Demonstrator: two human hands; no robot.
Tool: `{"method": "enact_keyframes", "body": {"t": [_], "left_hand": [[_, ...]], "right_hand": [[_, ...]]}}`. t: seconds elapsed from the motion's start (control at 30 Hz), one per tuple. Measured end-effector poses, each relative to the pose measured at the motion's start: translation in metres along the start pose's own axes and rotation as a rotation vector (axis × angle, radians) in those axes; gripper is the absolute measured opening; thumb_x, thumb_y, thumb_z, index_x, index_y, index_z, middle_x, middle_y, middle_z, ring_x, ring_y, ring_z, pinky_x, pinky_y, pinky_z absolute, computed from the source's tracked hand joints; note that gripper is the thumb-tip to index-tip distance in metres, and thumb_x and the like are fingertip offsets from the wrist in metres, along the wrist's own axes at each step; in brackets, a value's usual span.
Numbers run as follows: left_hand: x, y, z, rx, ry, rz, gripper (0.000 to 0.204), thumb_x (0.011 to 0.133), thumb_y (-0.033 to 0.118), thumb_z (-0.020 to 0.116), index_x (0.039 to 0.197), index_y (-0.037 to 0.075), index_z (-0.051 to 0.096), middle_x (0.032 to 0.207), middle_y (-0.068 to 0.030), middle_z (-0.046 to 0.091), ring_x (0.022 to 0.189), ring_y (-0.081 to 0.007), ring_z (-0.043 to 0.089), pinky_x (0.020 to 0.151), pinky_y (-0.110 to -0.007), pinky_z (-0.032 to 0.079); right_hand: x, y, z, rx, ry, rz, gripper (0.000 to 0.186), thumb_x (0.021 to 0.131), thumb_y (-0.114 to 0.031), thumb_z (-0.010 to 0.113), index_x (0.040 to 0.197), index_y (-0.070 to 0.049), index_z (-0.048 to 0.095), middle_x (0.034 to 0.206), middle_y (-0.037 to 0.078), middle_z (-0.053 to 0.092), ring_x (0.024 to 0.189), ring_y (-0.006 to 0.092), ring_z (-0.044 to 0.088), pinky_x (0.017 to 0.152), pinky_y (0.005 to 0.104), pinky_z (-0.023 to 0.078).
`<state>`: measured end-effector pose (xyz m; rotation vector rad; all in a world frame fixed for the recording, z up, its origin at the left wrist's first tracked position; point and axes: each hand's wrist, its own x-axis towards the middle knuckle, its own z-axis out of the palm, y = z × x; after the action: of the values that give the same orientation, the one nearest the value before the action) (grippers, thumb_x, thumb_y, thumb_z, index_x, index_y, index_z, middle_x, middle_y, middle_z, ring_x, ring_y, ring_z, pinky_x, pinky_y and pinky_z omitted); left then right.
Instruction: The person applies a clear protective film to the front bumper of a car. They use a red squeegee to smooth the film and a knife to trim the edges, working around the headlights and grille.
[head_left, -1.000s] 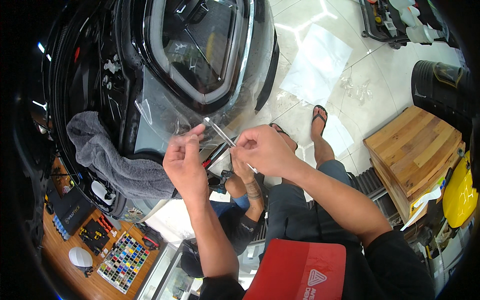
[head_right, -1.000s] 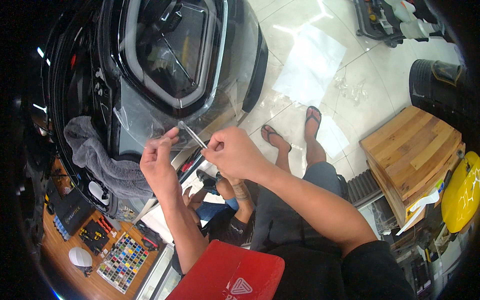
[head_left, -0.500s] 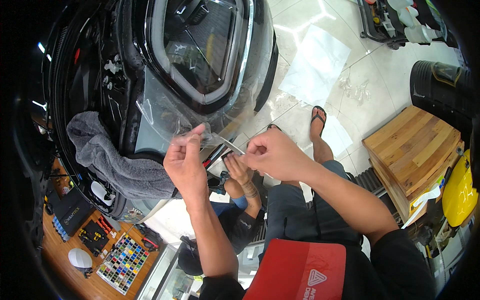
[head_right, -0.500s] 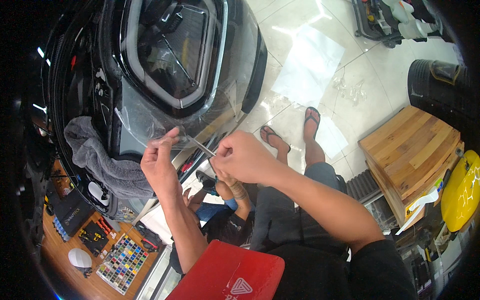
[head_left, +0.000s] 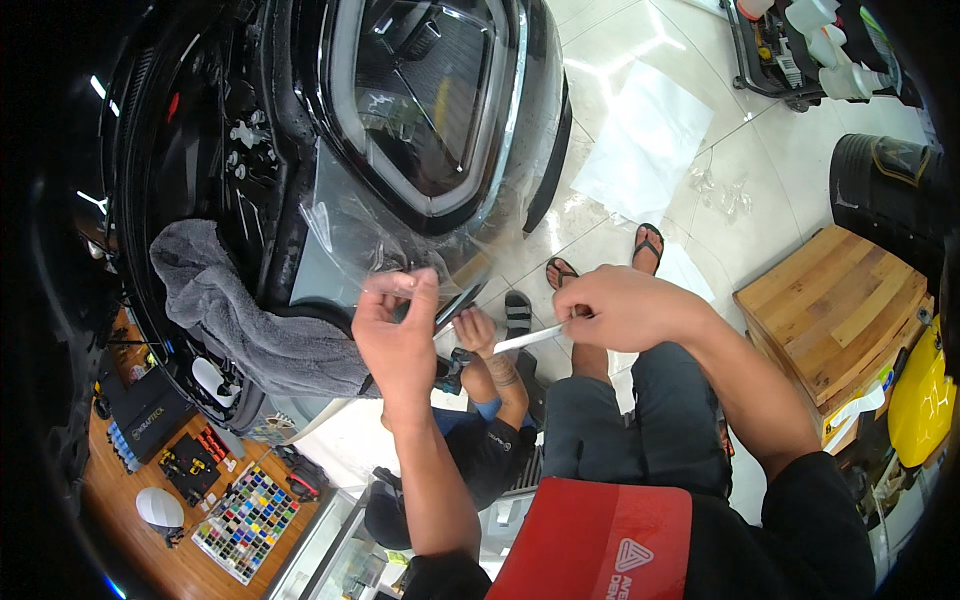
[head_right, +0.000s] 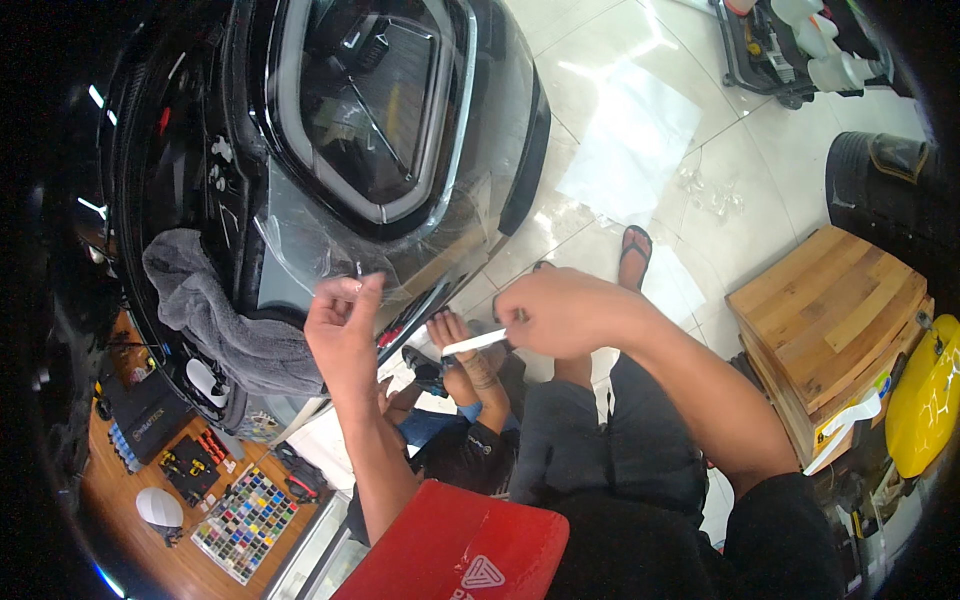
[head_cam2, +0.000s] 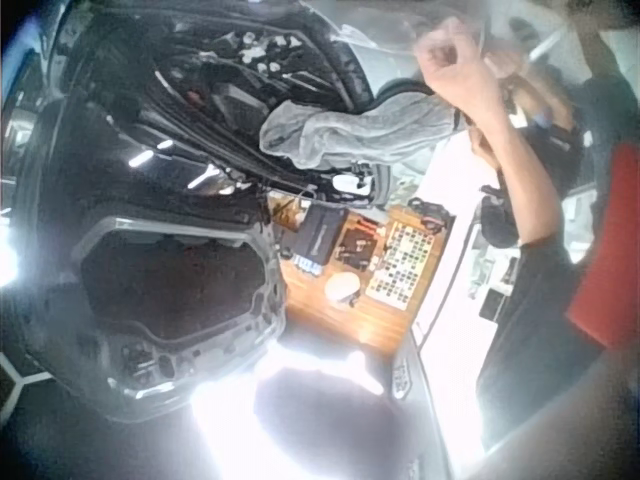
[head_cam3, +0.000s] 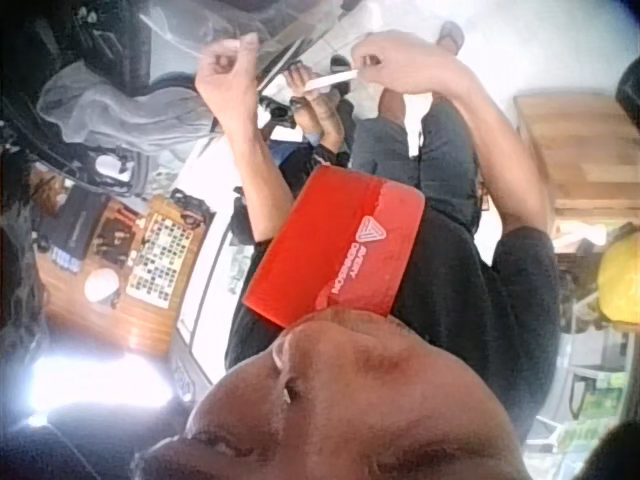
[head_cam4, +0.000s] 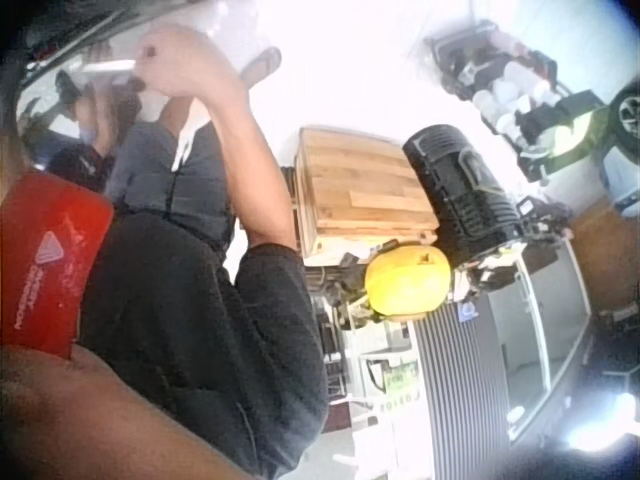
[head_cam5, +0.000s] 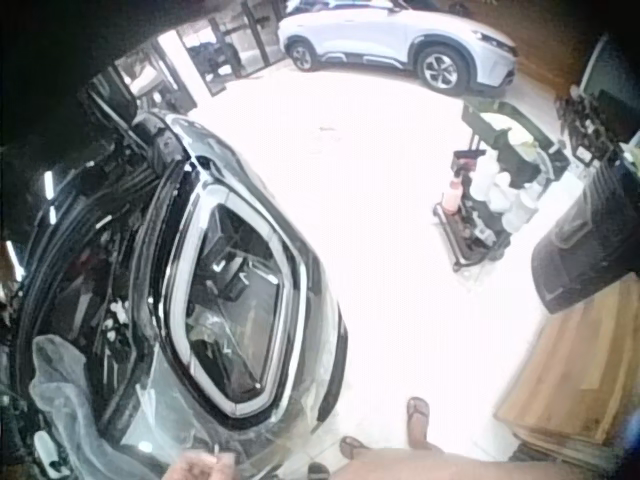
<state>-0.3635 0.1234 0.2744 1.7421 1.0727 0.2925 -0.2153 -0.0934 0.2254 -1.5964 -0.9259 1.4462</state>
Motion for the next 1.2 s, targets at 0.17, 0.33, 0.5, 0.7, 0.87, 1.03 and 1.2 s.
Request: {"method": "enact_keyframes", "body": {"t": [0.17,0.33,0.5,0.7,0.87,1.03,1.2], "left_hand": [[-0.002,0.008,-0.004,0.160,0.032,-0.021,0.010,0.095,0.004,0.072,0.094,-0.004,0.066,0.080,-0.0063,0.072,0.073,-0.0079,0.065,0.073,-0.022,0.050],[0.007,0.019,-0.014,0.398,0.103,0.005,0.009,0.097,0.005,0.070,0.094,-0.004,0.068,0.076,-0.0053,0.071,0.068,-0.0075,0.063,0.064,-0.023,0.049],[0.014,0.019,-0.017,0.378,0.087,0.002,0.011,0.098,0.005,0.069,0.091,-0.002,0.066,0.071,-0.0027,0.066,0.064,-0.0068,0.059,0.061,-0.022,0.047],[0.014,0.015,-0.022,0.314,0.052,0.039,0.009,0.100,0.005,0.066,0.093,-0.001,0.064,0.072,-0.0017,0.064,0.062,-0.0065,0.057,0.057,-0.022,0.047],[0.017,0.014,-0.024,0.193,0.082,-0.008,0.008,0.100,0.006,0.067,0.095,0.001,0.064,0.074,-0.0018,0.066,0.063,-0.0065,0.058,0.059,-0.022,0.047],[0.018,0.019,-0.023,0.178,0.120,-0.003,0.008,0.099,0.003,0.066,0.093,0.000,0.063,0.074,-0.0022,0.066,0.063,-0.0055,0.058,0.058,-0.020,0.045],[0.019,0.021,-0.027,0.110,0.094,0.004,0.007,0.100,0.003,0.065,0.094,0.000,0.063,0.075,-0.0017,0.066,0.063,-0.0052,0.056,0.058,-0.019,0.044]], "right_hand": [[0.003,0.016,-0.003,0.270,0.089,0.006,0.011,0.097,-0.008,0.060,0.101,0.001,0.065,0.082,0.006,0.062,0.080,0.0137,0.058,0.071,0.0306,0.047],[0.031,0.026,0.020,0.498,0.305,-0.149,0.019,0.098,0.002,0.059,0.117,0.002,0.060,0.098,0.002,0.061,0.092,0.0077,0.056,0.083,0.0266,0.047],[0.066,0.019,0.038,0.626,0.467,-0.162,0.014,0.096,-0.002,0.065,0.109,0.002,0.063,0.094,0.002,0.063,0.086,0.0058,0.056,0.077,0.0246,0.048],[0.121,-0.001,0.059,0.585,0.807,-0.199,0.033,0.084,-0.019,0.088,0.091,0.001,0.062,0.078,0.004,0.066,0.074,0.0072,0.058,0.065,0.0274,0.049],[0.135,-0.003,0.061,0.503,0.813,-0.206,0.039,0.079,-0.024,0.091,0.089,0.000,0.062,0.072,0.007,0.065,0.068,0.0122,0.059,0.064,0.0305,0.049],[0.137,-0.007,0.044,0.440,0.757,-0.161,0.041,0.077,-0.028,0.092,0.085,0.000,0.064,0.069,0.009,0.065,0.064,0.0171,0.060,0.062,0.0327,0.050],[0.135,-0.011,0.034,0.377,0.712,-0.138,0.040,0.077,-0.030,0.090,0.087,0.001,0.067,0.071,0.014,0.070,0.064,0.0266,0.068,0.064,0.0364,0.053]]}}
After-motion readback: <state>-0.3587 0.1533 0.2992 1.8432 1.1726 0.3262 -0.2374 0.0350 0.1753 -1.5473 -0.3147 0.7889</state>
